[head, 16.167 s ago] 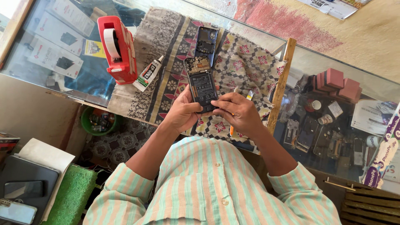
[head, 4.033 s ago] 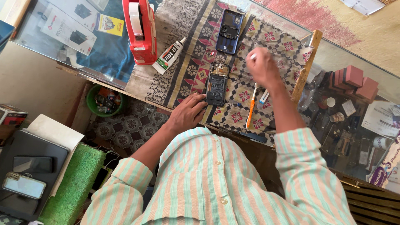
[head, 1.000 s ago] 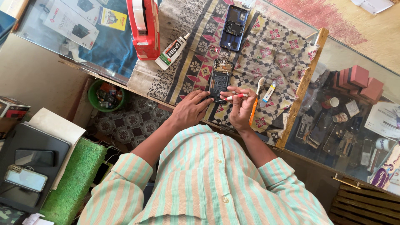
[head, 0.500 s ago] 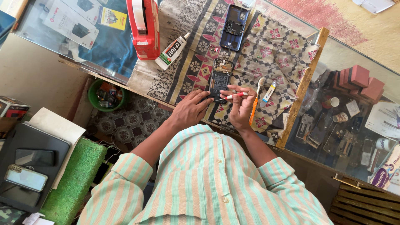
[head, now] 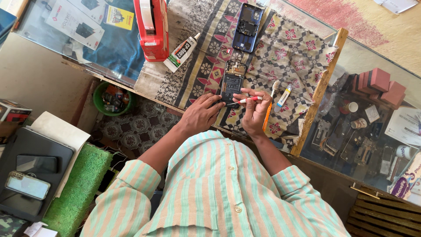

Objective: The person removes a battery from a disassembled smartphone, then places a new battery into the chassis. They use a small screwdriver to tighten screws around the battery and then place the back cover onto the phone.

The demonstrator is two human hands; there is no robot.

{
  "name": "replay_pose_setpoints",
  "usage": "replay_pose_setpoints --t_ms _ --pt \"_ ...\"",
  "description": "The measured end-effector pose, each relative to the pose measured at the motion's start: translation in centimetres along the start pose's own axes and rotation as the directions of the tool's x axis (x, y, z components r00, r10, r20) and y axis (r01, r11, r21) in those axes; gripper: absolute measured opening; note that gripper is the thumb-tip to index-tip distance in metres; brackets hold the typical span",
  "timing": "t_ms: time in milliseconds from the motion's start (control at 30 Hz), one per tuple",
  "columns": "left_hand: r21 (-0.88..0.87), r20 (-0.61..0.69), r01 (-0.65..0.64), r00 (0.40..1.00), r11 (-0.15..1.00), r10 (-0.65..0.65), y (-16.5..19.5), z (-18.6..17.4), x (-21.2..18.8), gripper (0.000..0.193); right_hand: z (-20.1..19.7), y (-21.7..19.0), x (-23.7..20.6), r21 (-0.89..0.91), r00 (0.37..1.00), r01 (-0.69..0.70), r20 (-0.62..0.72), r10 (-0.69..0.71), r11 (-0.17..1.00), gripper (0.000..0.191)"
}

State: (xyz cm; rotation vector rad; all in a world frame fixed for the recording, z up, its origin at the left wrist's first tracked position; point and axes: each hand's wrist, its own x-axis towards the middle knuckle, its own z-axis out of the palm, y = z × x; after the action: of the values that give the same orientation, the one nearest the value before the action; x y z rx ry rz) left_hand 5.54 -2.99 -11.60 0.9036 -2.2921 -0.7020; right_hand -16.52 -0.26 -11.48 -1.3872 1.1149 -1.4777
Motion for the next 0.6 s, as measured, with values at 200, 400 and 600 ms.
replay_pose_setpoints --t_ms 200,400,600 --pt "0.012 0.009 0.0 1.0 1.0 0.0 -0.07 -0.07 0.15 0.036 -0.04 -0.01 0.18 0.003 1.0 0.009 0.007 -0.009 1.0 0.021" --pt "0.002 0.001 -0.002 1.0 1.0 0.002 -0.05 -0.01 -0.04 0.036 0.08 0.07 0.07 -0.001 1.0 -0.001 0.0 0.001 1.0 0.021" --pt "0.007 -0.005 -0.005 1.0 1.0 0.005 -0.02 -0.1 -0.09 0.036 0.12 0.12 -0.05 0.002 1.0 -0.01 -0.004 0.01 1.0 0.021"
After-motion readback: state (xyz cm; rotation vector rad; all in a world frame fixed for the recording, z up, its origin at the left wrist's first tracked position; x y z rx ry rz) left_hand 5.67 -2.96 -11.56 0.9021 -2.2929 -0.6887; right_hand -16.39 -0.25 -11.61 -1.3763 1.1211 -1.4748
